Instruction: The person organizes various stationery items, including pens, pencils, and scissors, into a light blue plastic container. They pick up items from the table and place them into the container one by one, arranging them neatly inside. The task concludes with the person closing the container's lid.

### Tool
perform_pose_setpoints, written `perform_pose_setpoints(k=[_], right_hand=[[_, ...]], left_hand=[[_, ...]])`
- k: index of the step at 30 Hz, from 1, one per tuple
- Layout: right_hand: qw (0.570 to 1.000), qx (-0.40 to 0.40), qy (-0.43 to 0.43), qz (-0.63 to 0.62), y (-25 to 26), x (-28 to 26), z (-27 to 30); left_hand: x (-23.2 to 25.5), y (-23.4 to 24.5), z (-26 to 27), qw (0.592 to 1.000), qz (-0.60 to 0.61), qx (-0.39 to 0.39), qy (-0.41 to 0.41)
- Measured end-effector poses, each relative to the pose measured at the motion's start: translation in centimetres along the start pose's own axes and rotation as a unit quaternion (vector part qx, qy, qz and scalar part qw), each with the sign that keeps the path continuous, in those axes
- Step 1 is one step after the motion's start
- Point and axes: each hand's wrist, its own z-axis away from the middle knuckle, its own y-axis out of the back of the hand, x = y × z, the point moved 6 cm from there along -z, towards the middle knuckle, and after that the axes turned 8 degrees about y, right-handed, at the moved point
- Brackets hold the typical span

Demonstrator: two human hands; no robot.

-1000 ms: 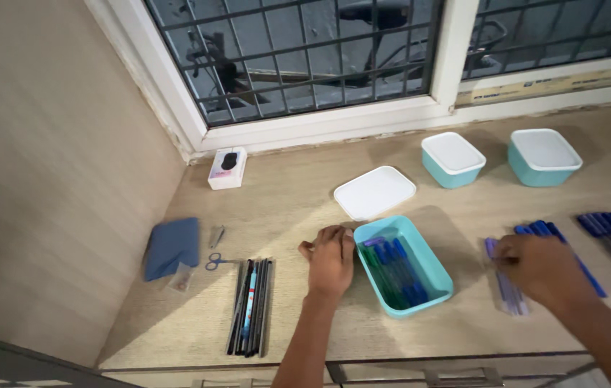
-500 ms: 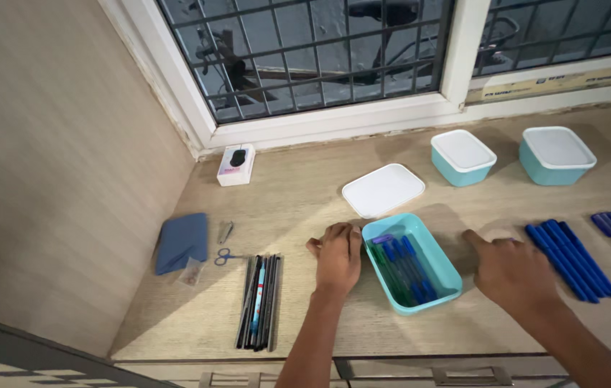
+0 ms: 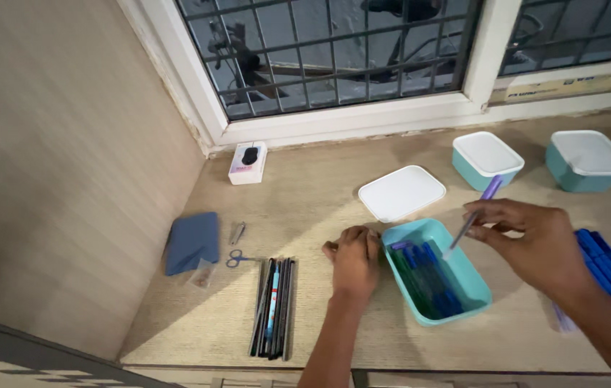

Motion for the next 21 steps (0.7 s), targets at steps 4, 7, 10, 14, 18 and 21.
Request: perform_pose_setpoints(k=[4, 7, 10, 14, 18, 21], right_hand=[[0.997, -0.038, -0.067, -0.020, -1.9, 0.7, -0.3], [0.983, -0.096, -0.097, 0.125, -2.4, 1.1, -0.2], [0.980, -0.121, -0.065, 0.145, -3.1, 0.9, -0.6], [0.957, -0.131, -0.072, 0.249, -4.6, 0.4, 1.2], [0.922, -0.165, -0.036, 0.347, -6.9, 0.1, 2.9], [0.887, -0.194, -0.021, 0.418, -8.1, 0.7, 3.4]], left_hand=[[-0.2, -0.2, -0.2, 1.000, 0.003, 0.007, -0.004], [-0.3, -0.3, 0.1, 1.000, 0.007, 0.006, -0.005], [0.1, 0.2, 0.1, 0.999, 0.018, 0.024, -0.027], [0.6, 0.5, 0.3, 0.999, 0.024, 0.007, -0.026], [0.8, 0.5, 0.3, 1.000, 0.019, -0.018, -0.016], [0.6, 0.2, 0.3, 1.000, 0.006, -0.027, -0.011]])
